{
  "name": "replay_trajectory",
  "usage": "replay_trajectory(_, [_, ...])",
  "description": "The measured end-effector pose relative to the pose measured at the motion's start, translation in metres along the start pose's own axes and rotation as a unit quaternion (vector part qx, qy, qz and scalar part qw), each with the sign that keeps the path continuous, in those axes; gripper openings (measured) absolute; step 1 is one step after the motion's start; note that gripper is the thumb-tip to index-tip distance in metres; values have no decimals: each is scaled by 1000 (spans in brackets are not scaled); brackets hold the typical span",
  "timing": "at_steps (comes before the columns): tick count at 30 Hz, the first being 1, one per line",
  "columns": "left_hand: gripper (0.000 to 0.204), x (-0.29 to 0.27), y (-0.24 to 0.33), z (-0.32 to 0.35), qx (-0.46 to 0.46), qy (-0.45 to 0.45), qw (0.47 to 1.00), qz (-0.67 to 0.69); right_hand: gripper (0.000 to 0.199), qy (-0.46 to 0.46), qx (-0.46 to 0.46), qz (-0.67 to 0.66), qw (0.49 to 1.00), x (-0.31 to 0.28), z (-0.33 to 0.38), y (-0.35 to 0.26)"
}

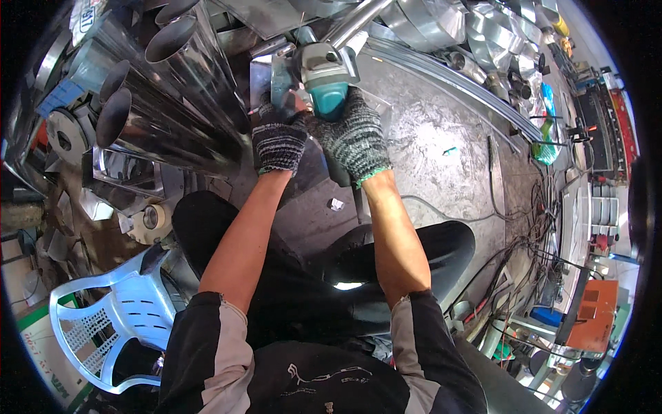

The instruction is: Grinding the edges and surface of a metal plate using a handheld angle grinder.

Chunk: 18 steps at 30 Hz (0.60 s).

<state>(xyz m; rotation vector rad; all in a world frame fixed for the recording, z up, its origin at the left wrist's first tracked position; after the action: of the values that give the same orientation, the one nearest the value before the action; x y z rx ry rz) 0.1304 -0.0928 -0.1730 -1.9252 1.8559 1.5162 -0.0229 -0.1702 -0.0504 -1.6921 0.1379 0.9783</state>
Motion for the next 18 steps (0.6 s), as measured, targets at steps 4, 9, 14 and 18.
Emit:
replay_trajectory(4, [67,0,0,1,-28,-12,999,8,79,-14,48,13,999,-7,4,4])
replay_trajectory(9, [53,-5,13,1,-68,22,996,57,76,-18,80,39,996,-8,-1,12])
replay_trajectory(14, [47,1,11,3,-72,60,990,105,76,7,20,8,1000,0,5,8])
replay_trajectory(18, [64,-4,15,6,-57,20,997,44,75,9,108,28,994,-11,3,43])
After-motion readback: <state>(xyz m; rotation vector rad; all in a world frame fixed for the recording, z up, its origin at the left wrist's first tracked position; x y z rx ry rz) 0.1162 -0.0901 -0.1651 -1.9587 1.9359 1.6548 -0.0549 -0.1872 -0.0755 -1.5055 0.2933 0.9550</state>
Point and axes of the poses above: each hand's wrist, its own z-axis away from the middle knuckle, its own x-axis out of the palm, y = z × x, the point moved 1 cm from there along -z, towards the middle knuckle, and after that the axes turned 5 degrees about x, right-handed, at the moved point
